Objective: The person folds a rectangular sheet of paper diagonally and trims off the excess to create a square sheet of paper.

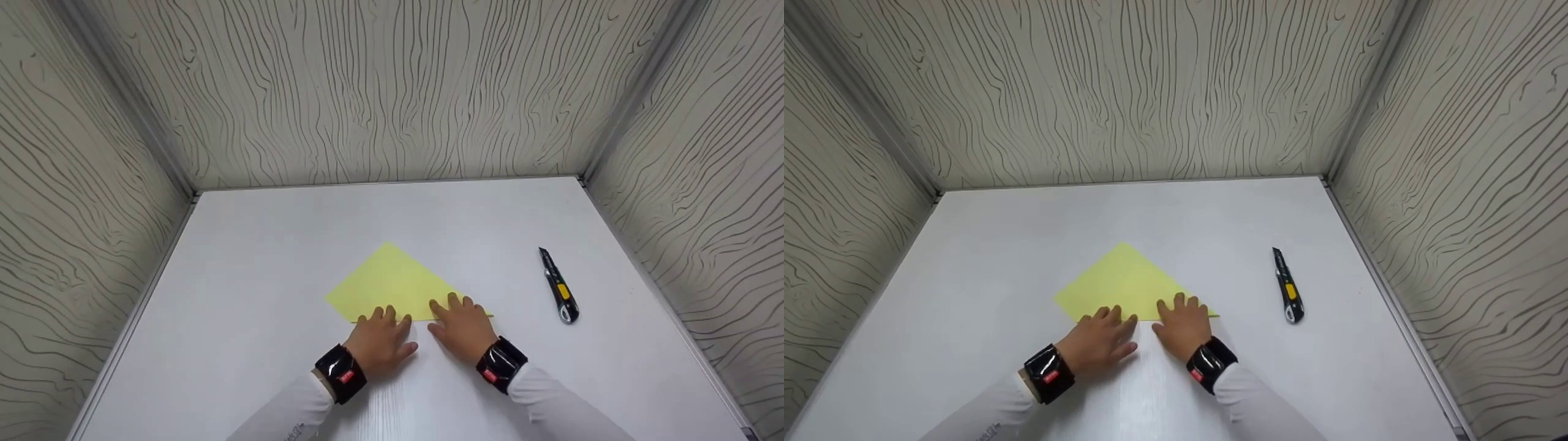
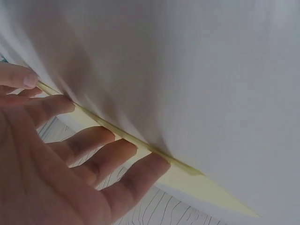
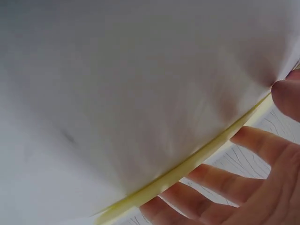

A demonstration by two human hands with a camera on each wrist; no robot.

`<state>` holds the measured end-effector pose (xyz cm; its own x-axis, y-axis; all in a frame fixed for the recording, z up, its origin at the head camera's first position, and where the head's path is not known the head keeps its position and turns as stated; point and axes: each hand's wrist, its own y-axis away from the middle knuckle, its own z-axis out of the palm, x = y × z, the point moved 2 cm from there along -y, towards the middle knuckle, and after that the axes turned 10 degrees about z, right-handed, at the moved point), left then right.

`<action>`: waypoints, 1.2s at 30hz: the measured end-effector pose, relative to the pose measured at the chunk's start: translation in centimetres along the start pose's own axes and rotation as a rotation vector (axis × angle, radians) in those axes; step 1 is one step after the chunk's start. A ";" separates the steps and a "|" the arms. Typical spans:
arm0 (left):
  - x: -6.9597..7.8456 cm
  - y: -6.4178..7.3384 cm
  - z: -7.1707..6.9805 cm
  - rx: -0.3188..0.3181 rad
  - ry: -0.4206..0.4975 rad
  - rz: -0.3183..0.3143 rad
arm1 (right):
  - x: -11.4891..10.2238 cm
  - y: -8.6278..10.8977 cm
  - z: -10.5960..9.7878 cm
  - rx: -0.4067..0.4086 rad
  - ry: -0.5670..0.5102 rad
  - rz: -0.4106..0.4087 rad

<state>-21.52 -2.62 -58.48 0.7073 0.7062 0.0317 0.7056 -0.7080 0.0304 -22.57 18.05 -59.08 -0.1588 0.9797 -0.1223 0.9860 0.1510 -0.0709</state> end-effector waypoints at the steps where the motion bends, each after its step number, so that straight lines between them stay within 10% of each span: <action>1: 0.0 -0.1 0.1 0.001 -0.008 0.002 | 0.0 0.2 -0.1 -0.006 -0.005 -0.012; 10: 0.0 -0.3 -0.3 -0.025 0.059 -0.009 | 0.0 1.4 -0.7 -0.133 -0.066 -0.081; 36: -2.8 3.0 -0.4 0.096 0.213 0.066 | 5.5 3.7 -2.1 -0.120 -0.092 -0.054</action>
<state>-21.37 -6.75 -58.12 0.7338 0.6353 0.2405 0.6665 -0.7419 -0.0736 -19.66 24.27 -57.96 -0.2101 0.9545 -0.2116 0.9741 0.2230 0.0385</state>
